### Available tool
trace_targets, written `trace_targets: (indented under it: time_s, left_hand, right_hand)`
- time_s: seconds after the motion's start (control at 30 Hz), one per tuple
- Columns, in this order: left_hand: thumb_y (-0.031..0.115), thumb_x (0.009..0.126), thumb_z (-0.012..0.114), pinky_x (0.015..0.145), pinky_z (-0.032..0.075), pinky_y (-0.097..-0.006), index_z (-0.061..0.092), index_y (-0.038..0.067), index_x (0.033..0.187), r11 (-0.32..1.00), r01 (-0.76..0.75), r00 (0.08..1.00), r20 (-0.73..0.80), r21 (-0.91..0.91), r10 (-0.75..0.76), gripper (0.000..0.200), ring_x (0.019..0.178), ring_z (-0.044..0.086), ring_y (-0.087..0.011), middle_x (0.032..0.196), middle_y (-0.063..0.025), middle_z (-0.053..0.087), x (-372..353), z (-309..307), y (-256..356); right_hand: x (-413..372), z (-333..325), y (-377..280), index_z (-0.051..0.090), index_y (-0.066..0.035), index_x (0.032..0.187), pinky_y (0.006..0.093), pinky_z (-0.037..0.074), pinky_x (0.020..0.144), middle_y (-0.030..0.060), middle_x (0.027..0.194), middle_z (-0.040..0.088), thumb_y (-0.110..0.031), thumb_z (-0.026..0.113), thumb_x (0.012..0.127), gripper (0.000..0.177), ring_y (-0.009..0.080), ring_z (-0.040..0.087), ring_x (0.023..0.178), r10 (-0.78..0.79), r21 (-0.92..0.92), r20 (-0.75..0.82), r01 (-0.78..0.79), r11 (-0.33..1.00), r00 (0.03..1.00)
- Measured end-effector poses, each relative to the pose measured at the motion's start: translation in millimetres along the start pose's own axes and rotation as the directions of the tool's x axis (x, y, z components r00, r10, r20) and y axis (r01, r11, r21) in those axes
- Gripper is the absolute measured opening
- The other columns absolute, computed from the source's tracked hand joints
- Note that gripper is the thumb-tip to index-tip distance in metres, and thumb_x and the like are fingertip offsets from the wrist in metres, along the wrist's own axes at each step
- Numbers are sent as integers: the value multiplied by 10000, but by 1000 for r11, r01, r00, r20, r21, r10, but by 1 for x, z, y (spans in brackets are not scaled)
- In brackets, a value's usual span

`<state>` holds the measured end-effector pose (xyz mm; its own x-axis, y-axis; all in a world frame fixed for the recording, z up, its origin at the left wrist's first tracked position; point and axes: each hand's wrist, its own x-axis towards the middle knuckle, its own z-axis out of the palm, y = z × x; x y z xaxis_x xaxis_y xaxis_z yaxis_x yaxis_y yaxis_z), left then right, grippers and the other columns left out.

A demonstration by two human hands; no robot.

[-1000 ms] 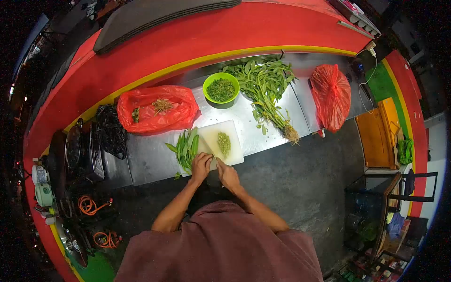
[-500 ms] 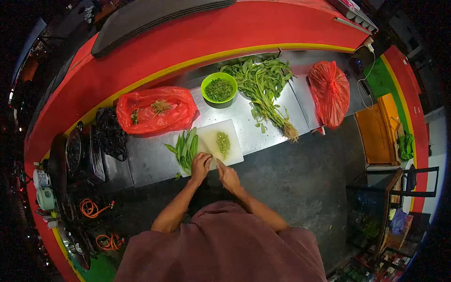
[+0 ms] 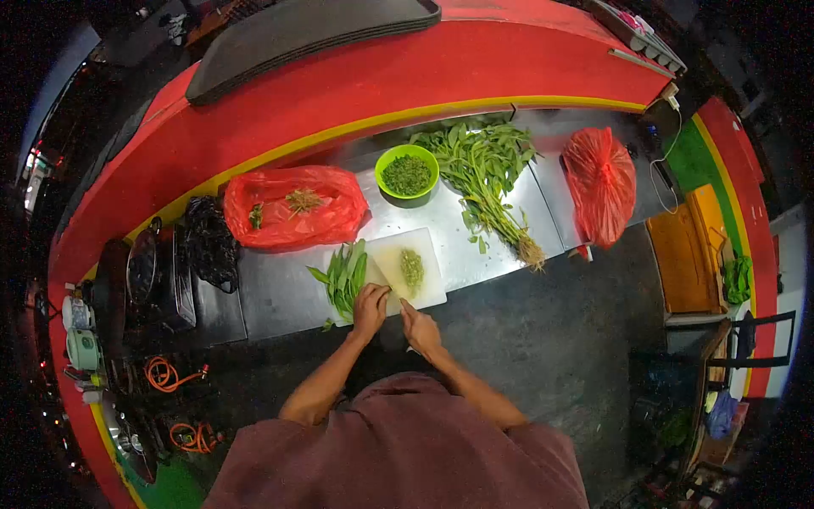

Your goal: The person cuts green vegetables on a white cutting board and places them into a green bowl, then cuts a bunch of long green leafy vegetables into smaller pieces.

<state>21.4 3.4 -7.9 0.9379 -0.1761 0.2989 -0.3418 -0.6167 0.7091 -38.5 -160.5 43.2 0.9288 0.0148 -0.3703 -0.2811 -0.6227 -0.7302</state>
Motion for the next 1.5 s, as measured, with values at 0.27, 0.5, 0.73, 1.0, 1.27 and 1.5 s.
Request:
trace_targets:
  time_s: [0.27, 0.5, 0.73, 1.0, 1.27, 1.5]
  left_hand:
    - [29, 864, 672, 817, 496, -473, 727, 46, 1051, 1000, -16, 1000, -25, -17, 16, 196, 918, 619, -370, 957, -131, 649, 2, -5, 7]
    - [33, 846, 698, 881, 492, -463, 668, 75, 1240, 999, 41, 998, 52, -19, -40, 398, 1010, 615, -375, 1054, -152, 640, 2, -5, 3]
    - [65, 829, 681, 1074, 333, -507, 659, 212, 1355, 986, -101, 986, 146, 132, 81, 547, 1355, 425, -359, 1449, -145, 493, 13, -19, 34]
    - [30, 815, 662, 1119, 263, -609, 685, 301, 1330, 935, -276, 908, 380, 223, 178, 582, 1505, 282, -334, 1631, -129, 299, 32, -26, 26]
    - [53, 842, 677, 1160, 196, -645, 703, 305, 1309, 938, -297, 901, 378, 179, 213, 532, 1531, 234, -355, 1651, -116, 271, 55, -21, 9]
    - [117, 846, 708, 1148, 229, -648, 707, 301, 1280, 928, -273, 899, 410, 255, 152, 472, 1519, 228, -352, 1636, -118, 265, 72, -15, 8]
  right_hand:
    - [-14, -1, 10, 567, -161, 1460, 508, 526, 878, 312, 1096, 683, -319, 499, 1038, 456, 480, 673, 1032, -34, 80, -58, 39, 996, 998]
    - [-2, -7, 12, 566, -179, 1470, 434, 552, 859, 249, 1120, 727, -297, 602, 992, 494, 385, 729, 977, -93, 100, -207, 116, 988, 974]
    - [2, -9, 18, 568, -142, 1462, 436, 561, 829, 218, 1113, 741, -296, 651, 960, 531, 375, 736, 920, -139, 105, -177, 159, 982, 974]
    - [3, -18, 11, 520, -78, 1477, 457, 564, 742, 229, 920, 746, -342, 696, 919, 641, 388, 732, 803, -102, 69, -259, 124, 990, 961]
    - [-2, -23, 19, 568, -96, 1435, 458, 548, 688, 199, 811, 720, -334, 725, 900, 606, 368, 708, 726, -183, 10, -300, 195, 981, 936]
    - [-18, -36, 13, 595, -58, 1386, 465, 574, 791, 253, 984, 748, -319, 726, 905, 563, 408, 737, 884, -105, 64, -278, 127, 990, 955]
